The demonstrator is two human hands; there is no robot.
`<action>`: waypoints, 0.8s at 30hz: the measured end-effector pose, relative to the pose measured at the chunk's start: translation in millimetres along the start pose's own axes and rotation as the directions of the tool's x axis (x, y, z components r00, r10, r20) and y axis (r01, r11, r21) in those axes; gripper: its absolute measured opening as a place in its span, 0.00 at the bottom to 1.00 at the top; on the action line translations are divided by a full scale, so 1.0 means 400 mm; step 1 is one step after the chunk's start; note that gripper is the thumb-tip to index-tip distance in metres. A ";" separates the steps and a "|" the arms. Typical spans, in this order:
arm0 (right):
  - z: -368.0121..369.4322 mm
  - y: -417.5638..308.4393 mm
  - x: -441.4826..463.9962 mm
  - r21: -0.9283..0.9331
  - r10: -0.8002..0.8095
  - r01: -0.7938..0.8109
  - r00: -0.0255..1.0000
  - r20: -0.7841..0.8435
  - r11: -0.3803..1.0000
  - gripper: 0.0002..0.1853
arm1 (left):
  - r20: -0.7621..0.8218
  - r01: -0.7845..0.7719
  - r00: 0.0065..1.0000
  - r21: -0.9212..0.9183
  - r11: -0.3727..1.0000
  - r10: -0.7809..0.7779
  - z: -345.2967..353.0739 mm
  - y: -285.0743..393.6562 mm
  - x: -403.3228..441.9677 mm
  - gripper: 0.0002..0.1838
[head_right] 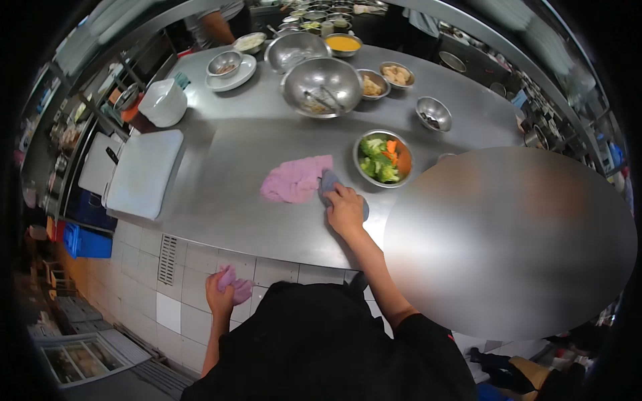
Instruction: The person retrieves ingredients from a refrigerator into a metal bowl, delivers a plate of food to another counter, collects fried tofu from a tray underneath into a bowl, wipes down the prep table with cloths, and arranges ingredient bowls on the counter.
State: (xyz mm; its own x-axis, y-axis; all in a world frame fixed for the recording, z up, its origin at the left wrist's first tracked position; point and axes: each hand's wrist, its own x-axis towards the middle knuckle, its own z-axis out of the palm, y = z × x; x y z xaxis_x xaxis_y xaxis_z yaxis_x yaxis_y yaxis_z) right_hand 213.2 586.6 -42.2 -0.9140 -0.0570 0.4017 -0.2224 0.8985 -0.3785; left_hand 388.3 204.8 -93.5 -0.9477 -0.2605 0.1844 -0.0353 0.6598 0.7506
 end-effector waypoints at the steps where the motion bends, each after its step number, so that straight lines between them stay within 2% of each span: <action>1: 0.010 -0.039 0.000 -0.005 -0.012 0.012 1.000 0.007 1.000 0.19 | -0.007 0.011 1.000 -0.007 1.000 -0.011 -0.023 -0.064 -0.020 0.19; 2: 0.011 -0.073 -0.001 0.289 -0.065 -0.047 0.928 0.367 0.956 0.18 | 0.007 0.105 0.994 0.068 0.992 -0.106 -0.036 -0.131 -0.041 0.19; 3: 0.014 -0.115 0.000 0.508 -0.217 -0.204 0.728 0.650 0.837 0.17 | 0.010 0.201 0.979 0.141 0.969 -0.205 -0.045 -0.197 -0.065 0.19; 4: 0.017 -0.175 -0.020 0.596 -0.295 -0.296 0.656 0.695 0.746 0.16 | -0.010 0.218 0.976 0.131 0.967 -0.219 -0.058 -0.264 -0.096 0.19; 5: 0.019 -0.235 -0.028 0.655 -0.377 -0.399 0.580 0.722 0.642 0.16 | 0.020 0.330 0.940 0.205 0.922 -0.341 -0.072 -0.331 -0.133 0.19; 6: 0.019 -0.287 -0.001 0.656 -0.392 -0.390 0.567 0.724 0.647 0.16 | 0.043 0.430 0.887 0.282 0.858 -0.459 -0.086 -0.388 -0.175 0.20; 8: 0.019 -0.380 0.051 0.699 -0.280 -0.386 0.718 0.637 0.602 0.16 | 0.094 0.538 0.792 0.356 0.764 -0.603 -0.119 -0.476 -0.270 0.22; 9: 0.029 -0.400 0.110 0.730 -0.244 -0.307 0.804 0.542 0.610 0.16 | 0.097 0.590 0.727 0.420 0.690 -0.680 -0.131 -0.513 -0.312 0.24; 10: 0.075 -0.395 0.166 0.761 -0.122 -0.382 0.851 0.511 0.524 0.16 | 0.079 0.613 0.731 0.361 0.703 -0.678 -0.136 -0.600 -0.390 0.26; 12: 0.118 -0.388 0.321 0.741 0.117 -0.396 0.909 0.400 0.542 0.16 | 0.159 0.693 0.615 0.360 0.625 -0.773 -0.185 -0.615 -0.456 0.28; 13: 0.141 -0.375 0.404 0.688 0.218 -0.418 0.906 0.363 0.593 0.16 | 0.185 0.752 0.614 0.161 0.640 -0.768 -0.146 -0.778 -0.570 0.28; 14: 0.173 -0.354 0.482 0.633 0.311 -0.443 0.896 0.315 0.634 0.17 | 0.211 0.785 0.612 -0.042 0.619 -0.762 -0.174 -0.722 -0.537 0.28; 15: 0.230 -0.321 0.547 0.563 0.332 -0.377 0.925 0.185 0.735 0.17 | 0.199 0.821 0.524 0.141 0.553 -0.828 -0.191 -0.730 -0.588 0.28; 16: 0.308 -0.279 0.603 0.479 0.332 -0.315 0.942 0.052 0.820 0.18 | 0.181 0.838 0.488 0.176 0.517 -0.854 -0.191 -0.750 -0.616 0.27; 17: 0.413 -0.220 0.650 0.495 0.322 -0.308 0.945 0.059 0.812 0.18 | 0.172 0.849 0.467 0.187 0.494 -0.868 -0.199 -0.740 -0.610 0.27; 18: 0.531 -0.159 0.699 0.215 0.309 -0.284 0.947 -0.090 0.934 0.19 | 0.155 0.862 0.444 0.196 0.468 -0.883 -0.210 -0.711 -0.590 0.27; 19: 0.611 -0.144 0.747 -0.086 0.249 -0.275 0.941 -0.230 0.958 0.22 | 0.144 0.866 0.441 0.190 0.462 -0.886 -0.218 -0.683 -0.559 0.27; 20: 0.615 -0.184 0.792 -0.127 0.241 -0.269 0.950 -0.200 0.955 0.26 | 0.129 0.870 0.443 0.179 0.460 -0.887 -0.228 -0.655 -0.522 0.27; 21: 0.656 -0.223 0.852 -0.098 0.243 -0.266 0.950 -0.195 0.959 0.26 | 0.118 0.871 0.447 0.169 0.462 -0.887 -0.238 -0.625 -0.489 0.27; 23: 0.748 -0.302 0.964 -0.058 0.122 -0.128 0.988 -0.097 0.990 0.21 | 0.104 0.866 0.464 0.157 0.475 -0.880 -0.252 -0.576 -0.422 0.27; 24: 0.767 -0.369 1.002 0.003 0.088 -0.088 0.996 0.035 0.996 0.18 | 0.096 0.862 0.475 0.152 0.484 -0.875 -0.256 -0.558 -0.392 0.27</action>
State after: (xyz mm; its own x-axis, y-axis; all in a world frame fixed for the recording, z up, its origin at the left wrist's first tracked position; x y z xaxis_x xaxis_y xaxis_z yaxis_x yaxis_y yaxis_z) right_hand -224.7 297.6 -81.3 -0.9414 0.0066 0.3373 -0.1423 0.8986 -0.4150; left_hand 577.2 26.0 -225.0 -0.4494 -0.6334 -0.6299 -0.8818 0.2020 0.4261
